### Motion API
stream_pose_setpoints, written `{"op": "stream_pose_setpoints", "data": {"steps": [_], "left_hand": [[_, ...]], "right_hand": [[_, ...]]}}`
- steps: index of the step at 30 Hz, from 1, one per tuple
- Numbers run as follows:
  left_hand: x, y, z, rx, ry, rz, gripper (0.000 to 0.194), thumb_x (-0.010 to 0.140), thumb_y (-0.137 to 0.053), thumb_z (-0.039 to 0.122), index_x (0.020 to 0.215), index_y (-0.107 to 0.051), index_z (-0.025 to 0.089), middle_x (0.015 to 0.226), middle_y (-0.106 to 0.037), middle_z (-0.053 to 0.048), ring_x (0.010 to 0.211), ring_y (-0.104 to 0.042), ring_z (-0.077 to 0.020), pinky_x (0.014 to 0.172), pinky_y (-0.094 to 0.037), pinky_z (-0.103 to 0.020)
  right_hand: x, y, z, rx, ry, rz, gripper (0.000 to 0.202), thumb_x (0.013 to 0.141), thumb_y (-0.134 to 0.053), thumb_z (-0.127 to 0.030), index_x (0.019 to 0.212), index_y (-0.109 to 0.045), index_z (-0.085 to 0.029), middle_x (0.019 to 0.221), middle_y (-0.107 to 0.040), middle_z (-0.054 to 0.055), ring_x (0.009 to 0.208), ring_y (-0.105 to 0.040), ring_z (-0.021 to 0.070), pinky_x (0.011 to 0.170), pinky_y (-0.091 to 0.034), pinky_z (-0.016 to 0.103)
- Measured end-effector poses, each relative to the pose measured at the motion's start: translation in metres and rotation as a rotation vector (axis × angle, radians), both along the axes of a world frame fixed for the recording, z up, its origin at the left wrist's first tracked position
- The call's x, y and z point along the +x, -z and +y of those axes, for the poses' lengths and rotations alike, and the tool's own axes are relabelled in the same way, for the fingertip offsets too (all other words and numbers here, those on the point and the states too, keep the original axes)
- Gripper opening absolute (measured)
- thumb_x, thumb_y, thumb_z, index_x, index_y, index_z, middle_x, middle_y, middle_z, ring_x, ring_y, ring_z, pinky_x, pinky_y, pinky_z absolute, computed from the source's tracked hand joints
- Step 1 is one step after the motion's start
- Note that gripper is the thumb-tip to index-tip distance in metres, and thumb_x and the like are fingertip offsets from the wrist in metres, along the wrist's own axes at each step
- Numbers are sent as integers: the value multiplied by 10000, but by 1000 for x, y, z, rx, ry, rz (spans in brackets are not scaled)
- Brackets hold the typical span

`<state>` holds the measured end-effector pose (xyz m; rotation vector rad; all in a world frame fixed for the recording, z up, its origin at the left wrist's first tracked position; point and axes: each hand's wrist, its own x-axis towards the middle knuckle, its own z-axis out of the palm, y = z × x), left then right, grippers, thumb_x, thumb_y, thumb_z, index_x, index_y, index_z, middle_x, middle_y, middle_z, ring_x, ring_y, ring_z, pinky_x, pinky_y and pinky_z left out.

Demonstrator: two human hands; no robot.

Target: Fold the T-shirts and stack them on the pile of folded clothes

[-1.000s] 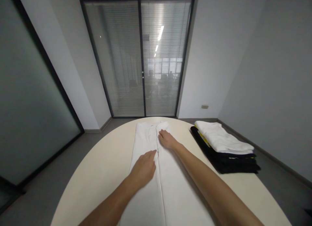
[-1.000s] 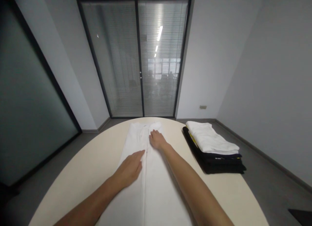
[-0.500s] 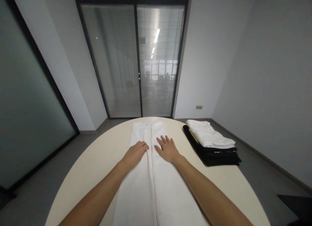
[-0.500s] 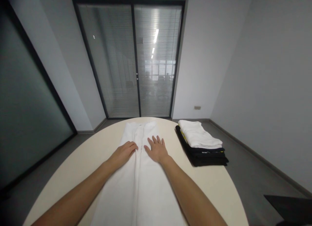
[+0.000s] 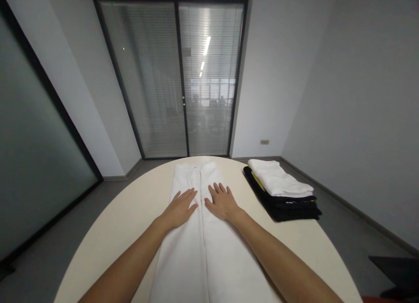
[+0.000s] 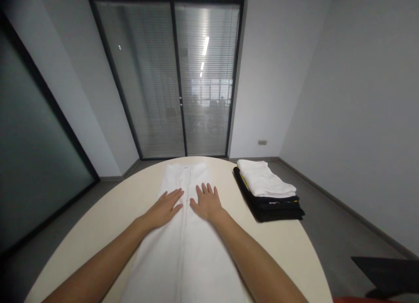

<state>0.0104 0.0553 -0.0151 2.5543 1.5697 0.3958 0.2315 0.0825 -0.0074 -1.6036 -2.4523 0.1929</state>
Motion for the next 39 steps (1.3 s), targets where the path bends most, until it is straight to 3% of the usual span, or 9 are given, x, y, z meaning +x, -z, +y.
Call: {"op": "stream_pose_setpoints", "data": {"steps": [4, 8, 13, 17, 19, 21, 25, 33, 39], "left_hand": [[-6, 5, 11, -62, -35, 78, 652, 1011, -265, 552, 1559, -274, 200, 1642, -204, -88, 1522, -160, -248, 1219, -135, -503], [3, -4, 17, 23, -101, 94, 620, 998, -359, 503, 1531, -329, 188, 1617, -291, -120, 1492, -260, -262, 1200, -196, -478], [18, -14, -10, 139, -316, 109, 479, 990, -416, 406, 1372, -514, 135, 1346, -585, -203, 1257, -548, -329, 1075, -363, -496], [22, -2, -37, 45, -350, 163, 612, 979, -376, 539, 1469, -440, 178, 1543, -404, -196, 1425, -350, -397, 1132, -257, -584], [21, 4, -41, 1, -351, 162, 668, 975, -339, 591, 1529, -360, 220, 1617, -268, -165, 1484, -215, -408, 1149, -197, -615], [20, 8, -37, -29, -355, 141, 693, 971, -312, 623, 1556, -307, 251, 1640, -197, -150, 1501, -141, -413, 1151, -166, -635], [16, 7, -17, -48, -351, 124, 712, 959, -308, 659, 1567, -271, 291, 1649, -158, -136, 1506, -98, -412, 1163, -128, -634], [16, 3, 16, 32, -384, 92, 665, 961, -370, 617, 1522, -386, 260, 1618, -282, -129, 1491, -201, -397, 1172, -150, -615], [-2, 5, -6, 77, -245, 63, 532, 1014, -325, 485, 1465, -472, 244, 1610, -309, -100, 1492, -250, -310, 1197, -157, -561]], "right_hand": [[-2, 3, 5, -40, -45, 8, 712, 972, -280, -592, 1573, -269, -211, 1638, -201, 109, 1515, -127, 323, 1192, -27, 548], [2, 3, 20, -39, -49, 19, 719, 961, -306, -626, 1565, -291, -236, 1638, -221, 87, 1512, -146, 302, 1197, -37, 511], [-2, -11, 22, 62, 1, -11, 622, 954, -392, -598, 1438, -491, -220, 1535, -414, 129, 1416, -327, 316, 1155, -182, 484], [-14, -19, -8, 83, 86, -18, 509, 992, -342, -503, 1242, -621, -158, 1343, -561, 187, 1246, -484, 318, 1042, -342, 451], [-18, -16, -26, 14, 83, -12, 564, 1001, -294, -520, 1349, -554, -160, 1425, -502, 197, 1312, -434, 350, 1056, -329, 494], [-21, -9, -39, -61, 66, -12, 666, 994, -247, -588, 1499, -398, -182, 1571, -335, 182, 1441, -259, 399, 1113, -227, 582], [-21, 4, -34, -123, 49, 9, 764, 973, -152, -671, 1592, -190, -225, 1661, -85, 117, 1511, 14, 396, 1151, -10, 644], [-25, 1, 4, -74, 37, 51, 742, 975, -203, -667, 1568, -276, -227, 1651, -161, 113, 1513, -55, 371, 1170, -39, 612], [-6, -15, -23, -105, -120, 88, 637, 992, -327, -572, 1526, -362, -227, 1645, -190, 109, 1515, -98, 337, 1183, -107, 578]]}}
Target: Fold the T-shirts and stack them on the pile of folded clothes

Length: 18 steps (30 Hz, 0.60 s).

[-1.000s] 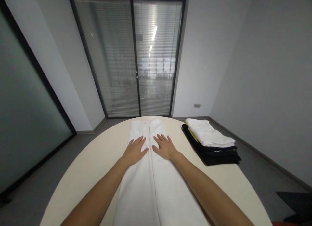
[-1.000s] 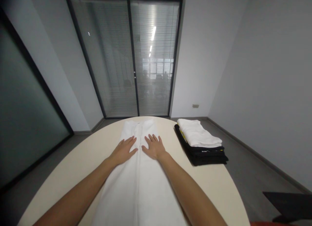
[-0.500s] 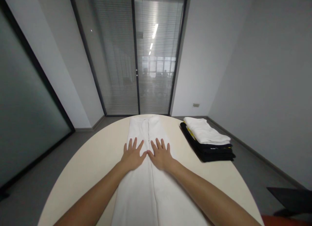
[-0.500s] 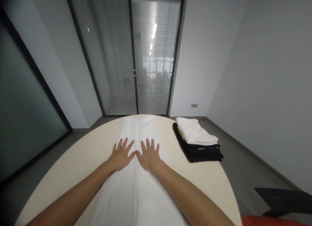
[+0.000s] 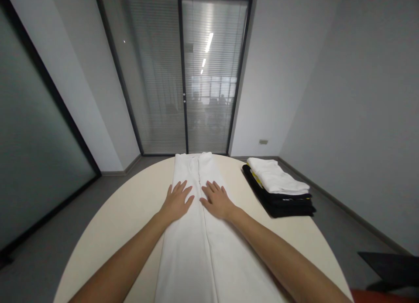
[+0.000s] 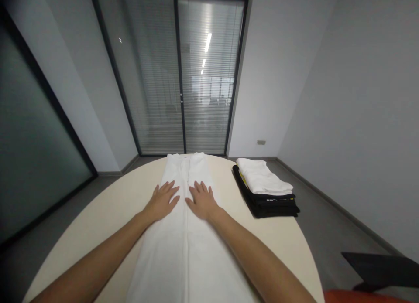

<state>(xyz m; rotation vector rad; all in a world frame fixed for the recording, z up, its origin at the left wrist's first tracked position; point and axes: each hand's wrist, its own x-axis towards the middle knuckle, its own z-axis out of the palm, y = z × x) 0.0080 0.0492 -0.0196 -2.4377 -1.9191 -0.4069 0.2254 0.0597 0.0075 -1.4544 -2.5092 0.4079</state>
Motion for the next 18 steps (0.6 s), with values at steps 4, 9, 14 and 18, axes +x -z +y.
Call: {"op": "stream_pose_setpoints", "data": {"steps": [4, 9, 14, 18], "left_hand": [[-18, 5, -18, -132, 17, 16, 645, 999, -283, 596, 1549, -321, 262, 1644, -178, -110, 1522, -132, -296, 1197, -153, -553], [-18, 8, -10, -124, -6, 30, 659, 1000, -284, 594, 1562, -291, 249, 1646, -150, -122, 1523, -122, -292, 1202, -153, -516], [-11, -3, 13, -74, -52, 80, 613, 1001, -324, 552, 1521, -379, 232, 1617, -276, -128, 1497, -240, -301, 1187, -180, -525], [0, -15, 10, 76, -98, 98, 463, 1003, -370, 388, 1390, -540, 198, 1485, -488, -162, 1378, -426, -322, 1122, -295, -510]], "right_hand": [[12, -10, -44, -117, -216, -30, 702, 977, -261, -666, 1568, -270, -288, 1659, -113, 79, 1525, -8, 330, 1195, -13, 584], [7, -7, -64, -163, -225, -65, 749, 962, -198, -710, 1591, -163, -305, 1660, -29, 61, 1520, 62, 323, 1193, 47, 587], [-1, -3, -40, -104, -183, -67, 711, 972, -231, -682, 1580, -220, -313, 1659, -86, 42, 1527, 2, 310, 1204, 3, 571], [-1, -4, -28, -73, -169, -44, 694, 973, -269, -668, 1570, -261, -314, 1655, -128, 37, 1528, -50, 302, 1212, -25, 550]]}}
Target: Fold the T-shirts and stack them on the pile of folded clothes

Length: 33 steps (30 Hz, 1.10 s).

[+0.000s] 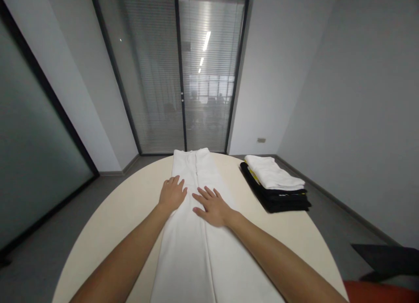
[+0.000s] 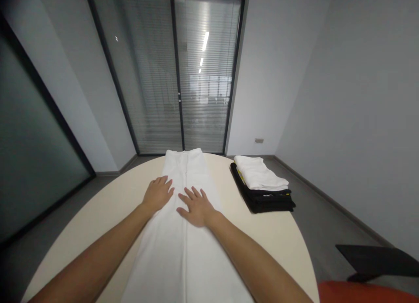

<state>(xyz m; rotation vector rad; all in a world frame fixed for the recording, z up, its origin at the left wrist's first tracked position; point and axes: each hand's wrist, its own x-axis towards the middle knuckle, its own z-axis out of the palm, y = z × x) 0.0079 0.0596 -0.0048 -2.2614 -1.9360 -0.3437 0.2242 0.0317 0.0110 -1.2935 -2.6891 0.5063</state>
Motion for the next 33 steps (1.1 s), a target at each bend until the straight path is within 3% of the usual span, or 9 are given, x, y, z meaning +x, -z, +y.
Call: {"op": "stream_pose_setpoints", "data": {"steps": [4, 9, 12, 15, 17, 20, 22, 27, 33], "left_hand": [[1, 3, -20, -43, 46, -2, 485, 1007, -370, 414, 1411, -525, 194, 1430, -541, -158, 1331, -482, -309, 1080, -369, -453], [-12, 18, -45, -195, 157, -77, 578, 1017, -297, 531, 1542, -339, 291, 1643, -218, -90, 1513, -152, -344, 1182, -210, -531], [-13, 18, -50, -193, 150, -78, 577, 1022, -295, 509, 1548, -329, 273, 1645, -189, -100, 1515, -115, -348, 1195, -177, -541], [-10, 14, -51, -190, 145, -70, 572, 1020, -320, 475, 1542, -348, 244, 1640, -210, -108, 1511, -142, -345, 1201, -182, -528], [-9, 11, -51, -191, 148, -72, 566, 1020, -325, 463, 1536, -362, 233, 1637, -223, -105, 1511, -159, -333, 1206, -181, -521], [-10, 11, -51, -200, 150, -84, 563, 1019, -328, 462, 1526, -380, 224, 1634, -240, -100, 1511, -171, -322, 1208, -186, -517], [-10, 11, -50, -209, 148, -92, 564, 1017, -330, 462, 1525, -382, 223, 1633, -244, -98, 1513, -164, -317, 1209, -188, -512], [-9, 8, -51, -233, 147, -110, 577, 1019, -312, 473, 1530, -374, 211, 1637, -222, -102, 1515, -137, -326, 1210, -185, -523], [-9, 7, -51, -237, 152, -109, 580, 1019, -308, 475, 1532, -373, 212, 1637, -213, -103, 1513, -135, -333, 1208, -193, -525]], "right_hand": [[3, -4, -8, -3, -39, 14, 677, 984, -272, -649, 1570, -263, -309, 1659, -90, 37, 1529, -24, 302, 1212, -1, 545], [7, -15, -45, -172, -109, -68, 736, 975, -281, -658, 1593, -139, -284, 1652, 9, 46, 1520, 78, 292, 1207, 49, 554], [10, -22, -73, -218, -133, -92, 738, 983, -285, -626, 1597, -114, -254, 1647, 31, 69, 1514, 92, 309, 1209, 30, 567], [17, -34, -94, -215, -216, -60, 760, 964, -399, -593, 1593, -185, -226, 1652, -51, 120, 1521, 5, 345, 1214, -79, 563], [23, -46, -102, -203, -270, -40, 728, 921, -519, -566, 1545, -354, -230, 1619, -248, 151, 1493, -204, 361, 1188, -231, 518], [30, -61, -105, -241, -404, -48, 503, 851, -660, -423, 1324, -626, -256, 1333, -592, 121, 1209, -565, 294, 1005, -453, 378], [32, -62, -102, -315, -550, -82, 418, 792, -699, -261, 1209, -693, -255, 1105, -666, 62, 963, -642, 215, 827, -494, 281], [29, -47, -90, -436, -721, -100, 335, 740, -719, -115, 1059, -728, -217, 749, -587, -60, 644, -531, 93, 574, -378, 179], [29, -45, -87, -460, -735, -85, 127, 749, -691, -69, 798, -666, -183, 695, -550, -85, 596, -488, 62, 537, -341, 164]]}}
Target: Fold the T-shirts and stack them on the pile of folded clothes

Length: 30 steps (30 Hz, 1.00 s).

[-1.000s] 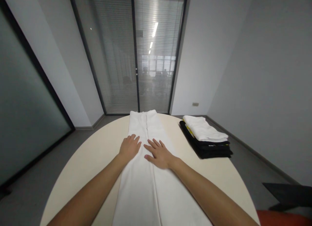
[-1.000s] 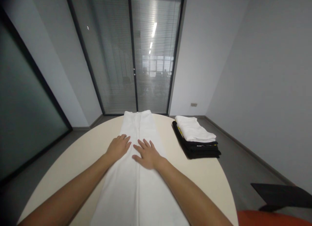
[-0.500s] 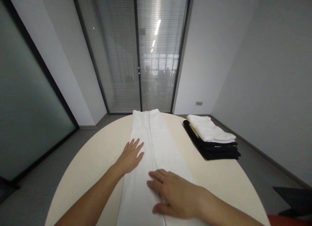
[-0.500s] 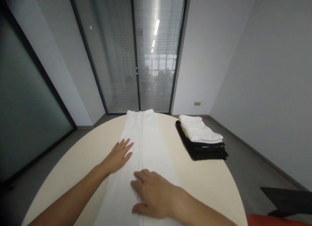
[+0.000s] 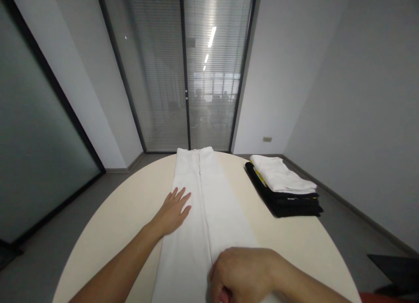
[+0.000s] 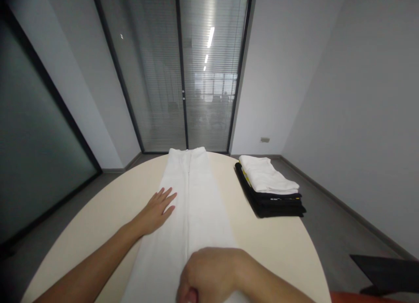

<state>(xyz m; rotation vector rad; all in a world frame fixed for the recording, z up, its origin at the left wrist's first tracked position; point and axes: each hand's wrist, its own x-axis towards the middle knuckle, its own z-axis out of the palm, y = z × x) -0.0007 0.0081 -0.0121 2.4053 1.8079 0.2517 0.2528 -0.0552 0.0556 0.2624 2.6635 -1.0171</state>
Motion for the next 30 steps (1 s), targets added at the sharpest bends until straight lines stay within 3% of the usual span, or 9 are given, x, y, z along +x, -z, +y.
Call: {"op": "stream_pose_setpoints", "data": {"steps": [3, 6, 8, 15, 21, 23, 26, 30], "left_hand": [[0, 0, 1, 6, -2, -5, 580, 1018, -314, 478, 1530, -377, 213, 1635, -218, -104, 1515, -131, -331, 1208, -191, -529], [1, -1, 1, 1, -5, -6, 575, 1019, -317, 469, 1527, -384, 207, 1636, -216, -106, 1514, -132, -333, 1211, -184, -526], [1, -1, 1, -6, -4, 4, 576, 1018, -318, 461, 1529, -381, 201, 1637, -214, -109, 1513, -132, -337, 1213, -180, -522], [3, -2, 0, 8, -1, 16, 572, 1017, -317, 461, 1522, -392, 203, 1631, -234, -111, 1510, -160, -332, 1205, -197, -529], [2, -1, 0, 38, 3, 10, 559, 1011, -349, 446, 1504, -422, 193, 1616, -286, -116, 1501, -202, -338, 1200, -210, -534], [0, 2, 1, 60, 18, -25, 543, 1006, -367, 432, 1486, -446, 192, 1604, -318, -117, 1496, -226, -335, 1198, -211, -546], [-1, -1, -2, 97, 85, -143, 484, 987, -420, 408, 1398, -544, 186, 1549, -423, -118, 1460, -324, -303, 1202, -234, -510], [5, -27, -19, -51, 236, -456, 384, 987, -421, 419, 1184, -661, 193, 1274, -666, -96, 1201, -590, -219, 1081, -415, -362]], "right_hand": [[-1, -4, -6, 84, -14, -7, 116, 769, -681, -108, 818, -635, -202, 730, -592, -77, 599, -488, 79, 538, -340, 182], [-5, -8, -16, 246, -10, -40, 46, 867, -647, -248, 881, -640, -206, 797, -671, -26, 620, -539, 116, 519, -320, 219], [-8, -8, -22, 332, -15, -85, 112, 912, -615, -297, 883, -642, -193, 812, -703, 7, 626, -581, 133, 498, -300, 233], [-16, -5, -31, 422, -66, -124, 124, 935, -605, -303, 928, -662, -193, 831, -739, 16, 639, -647, 141, 438, -272, 245], [-24, -6, -38, 510, -91, -221, 149, 922, -591, -238, 1011, -691, -170, 812, -743, 39, 558, -603, 150, 405, -240, 275], [-19, -8, -34, 450, -61, -179, 130, 894, -607, -231, 962, -701, -172, 758, -726, 29, 533, -568, 141, 423, -252, 262], [-6, -11, -20, 193, 78, -31, 130, 772, -685, -194, 901, -701, -200, 693, -673, -33, 539, -523, 101, 492, -327, 205], [10, -9, 6, -118, 391, 106, 211, 646, -735, -207, 846, -677, -175, 689, -612, -68, 569, -499, 69, 555, -380, 174]]}}
